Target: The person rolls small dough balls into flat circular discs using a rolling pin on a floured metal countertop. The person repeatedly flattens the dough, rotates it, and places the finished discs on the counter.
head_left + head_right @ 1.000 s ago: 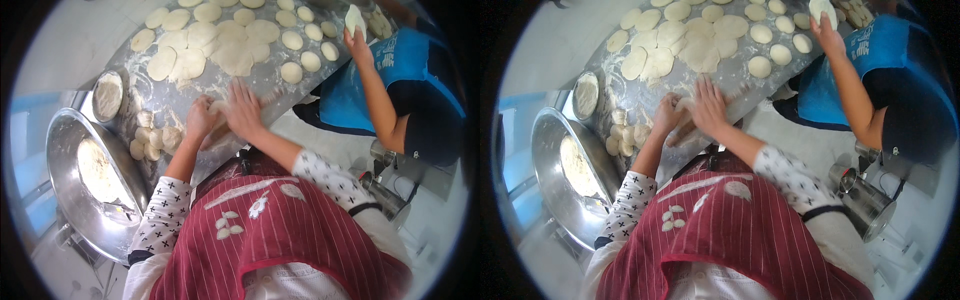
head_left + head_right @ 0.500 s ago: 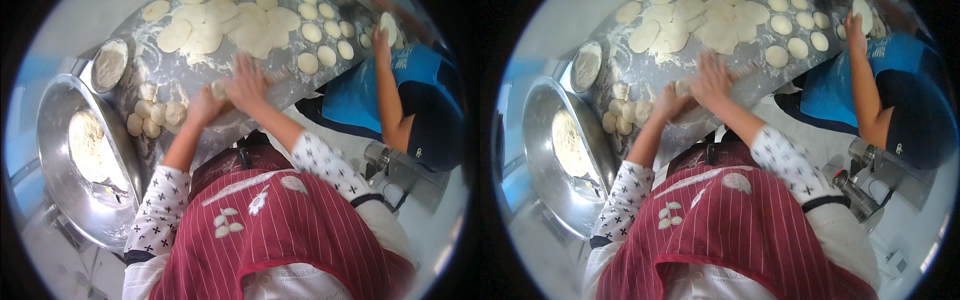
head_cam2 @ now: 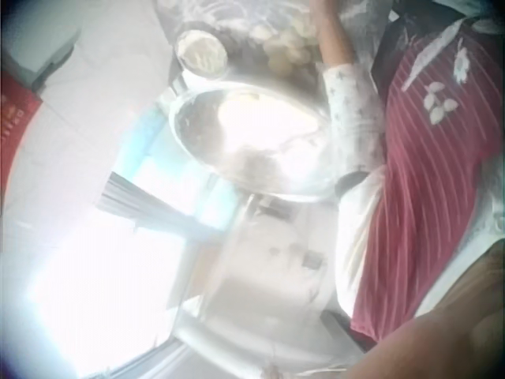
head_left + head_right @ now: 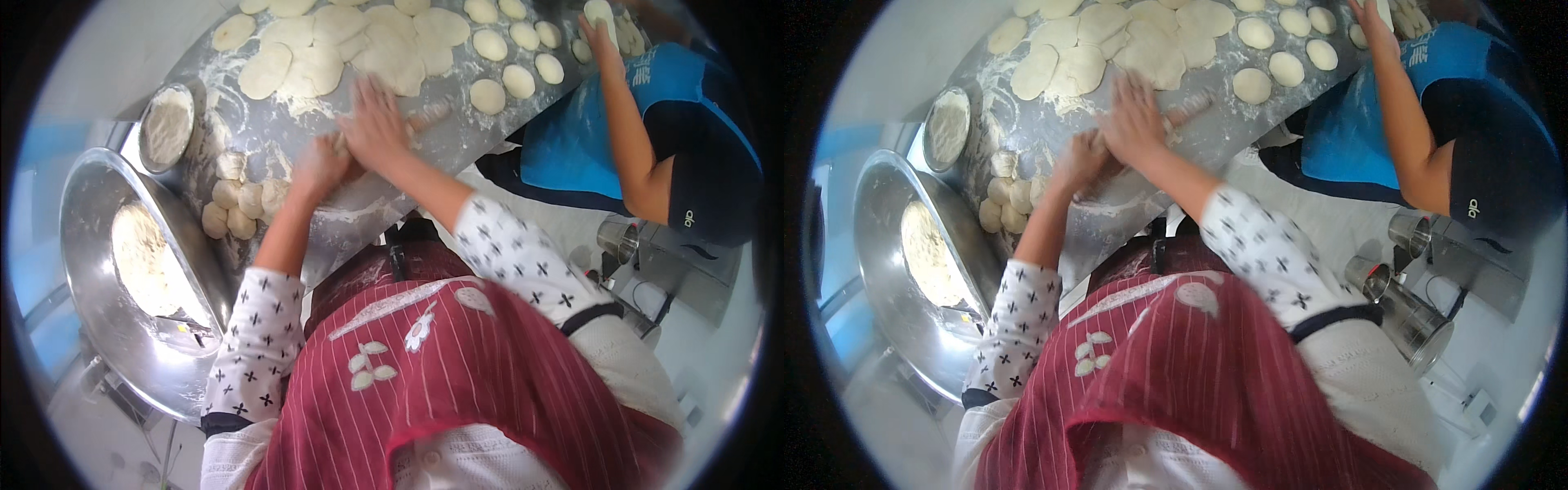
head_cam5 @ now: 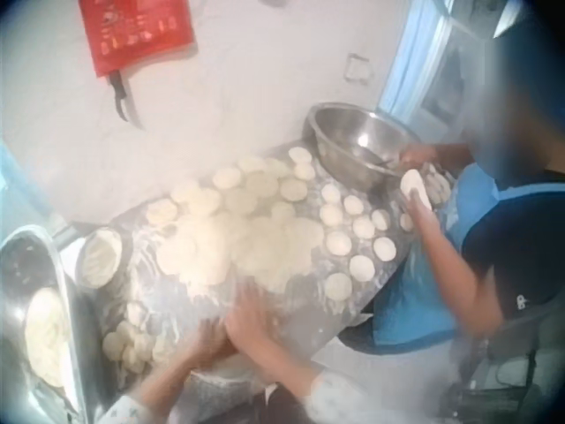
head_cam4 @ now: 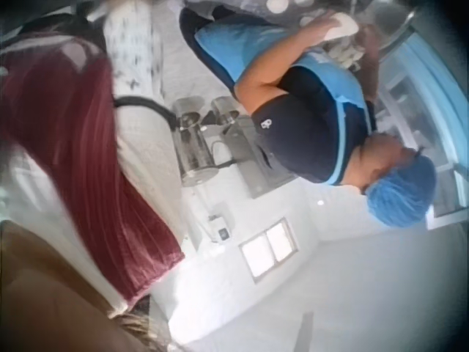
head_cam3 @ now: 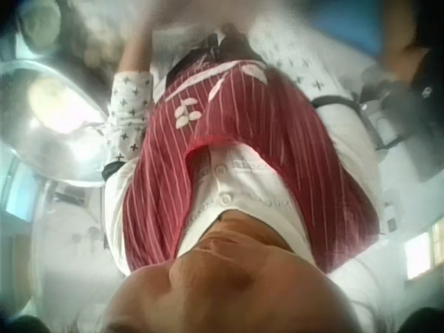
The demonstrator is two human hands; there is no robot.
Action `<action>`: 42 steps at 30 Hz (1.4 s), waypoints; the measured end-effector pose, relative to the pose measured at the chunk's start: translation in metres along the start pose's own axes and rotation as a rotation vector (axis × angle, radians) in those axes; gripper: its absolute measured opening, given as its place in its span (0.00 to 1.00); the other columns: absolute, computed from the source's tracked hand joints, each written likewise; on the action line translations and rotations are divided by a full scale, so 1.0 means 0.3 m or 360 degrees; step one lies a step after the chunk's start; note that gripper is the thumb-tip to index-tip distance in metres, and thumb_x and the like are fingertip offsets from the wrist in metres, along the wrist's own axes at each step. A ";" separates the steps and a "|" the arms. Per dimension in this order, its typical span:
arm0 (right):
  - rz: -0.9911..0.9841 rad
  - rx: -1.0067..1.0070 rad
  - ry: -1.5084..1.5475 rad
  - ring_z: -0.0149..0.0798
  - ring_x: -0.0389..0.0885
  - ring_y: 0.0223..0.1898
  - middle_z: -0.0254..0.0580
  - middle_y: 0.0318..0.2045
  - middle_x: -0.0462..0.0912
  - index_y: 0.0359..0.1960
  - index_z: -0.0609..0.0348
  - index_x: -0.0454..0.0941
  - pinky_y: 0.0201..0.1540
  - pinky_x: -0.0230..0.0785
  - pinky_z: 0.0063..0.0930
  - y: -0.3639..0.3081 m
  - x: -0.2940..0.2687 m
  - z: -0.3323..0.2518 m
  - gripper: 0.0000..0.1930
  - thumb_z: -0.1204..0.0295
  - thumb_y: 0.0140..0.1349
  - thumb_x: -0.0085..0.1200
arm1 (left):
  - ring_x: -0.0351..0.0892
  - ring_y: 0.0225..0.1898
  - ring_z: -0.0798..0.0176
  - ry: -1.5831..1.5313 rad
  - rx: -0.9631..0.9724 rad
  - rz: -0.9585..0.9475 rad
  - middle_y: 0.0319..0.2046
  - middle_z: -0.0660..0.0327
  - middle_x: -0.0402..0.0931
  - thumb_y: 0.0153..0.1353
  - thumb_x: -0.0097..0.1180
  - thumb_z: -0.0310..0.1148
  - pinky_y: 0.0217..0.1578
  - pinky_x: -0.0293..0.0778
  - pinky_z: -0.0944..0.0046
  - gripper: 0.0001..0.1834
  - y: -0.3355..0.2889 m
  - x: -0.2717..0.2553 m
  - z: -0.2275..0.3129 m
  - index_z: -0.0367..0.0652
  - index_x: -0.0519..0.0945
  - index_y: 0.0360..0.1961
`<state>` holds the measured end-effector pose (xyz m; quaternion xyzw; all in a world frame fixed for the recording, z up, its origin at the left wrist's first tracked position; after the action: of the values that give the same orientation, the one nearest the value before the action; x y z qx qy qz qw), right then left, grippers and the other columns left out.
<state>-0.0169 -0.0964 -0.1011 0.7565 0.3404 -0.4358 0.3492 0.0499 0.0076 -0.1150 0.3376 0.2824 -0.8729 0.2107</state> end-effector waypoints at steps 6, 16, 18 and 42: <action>-0.0088 -0.0022 0.0071 0.52 0.56 0.69 0.56 0.66 0.60 0.65 0.71 0.59 0.71 0.41 0.48 -0.045 0.001 -0.009 0.34 0.57 0.64 0.46 | 0.79 0.36 0.37 0.0067 0.0073 0.0242 0.32 0.40 0.79 0.53 0.53 0.31 0.39 0.74 0.46 0.12 0.073 -0.052 -0.028 0.35 0.81 0.34; 0.0056 -0.0005 -0.0009 0.50 0.54 0.69 0.59 0.66 0.60 0.64 0.74 0.59 0.71 0.42 0.46 0.122 0.033 -0.041 0.35 0.56 0.64 0.47 | 0.80 0.37 0.37 0.0081 -0.0099 -0.0036 0.32 0.42 0.80 0.54 0.54 0.38 0.42 0.75 0.47 0.15 0.037 -0.072 0.014 0.37 0.82 0.36; 0.0082 -0.0035 -0.0006 0.50 0.55 0.69 0.59 0.66 0.61 0.63 0.74 0.60 0.71 0.42 0.45 0.145 0.044 -0.056 0.35 0.55 0.64 0.47 | 0.80 0.37 0.38 0.0279 -0.0022 -0.0022 0.33 0.41 0.80 0.55 0.53 0.38 0.40 0.74 0.47 0.15 0.086 -0.050 -0.015 0.37 0.82 0.35; -0.0212 0.0036 0.0055 0.48 0.59 0.66 0.50 0.64 0.63 0.64 0.64 0.63 0.69 0.39 0.51 -0.359 -0.137 0.024 0.31 0.61 0.61 0.50 | 0.79 0.41 0.42 -0.0338 -0.0315 0.0838 0.39 0.44 0.79 0.53 0.64 0.33 0.43 0.74 0.50 0.22 -0.043 -0.199 -0.092 0.39 0.76 0.49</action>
<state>-0.1241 -0.0546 -0.0919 0.7434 0.3911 -0.4488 0.3050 0.0965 0.0454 -0.0850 0.2839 0.2452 -0.7869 0.4899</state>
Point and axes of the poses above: each hand's wrist, its own y-axis towards the middle knuckle, its own x-axis out of the palm, z = x × y, the point moved 6 cm from there along y, towards the middle knuckle
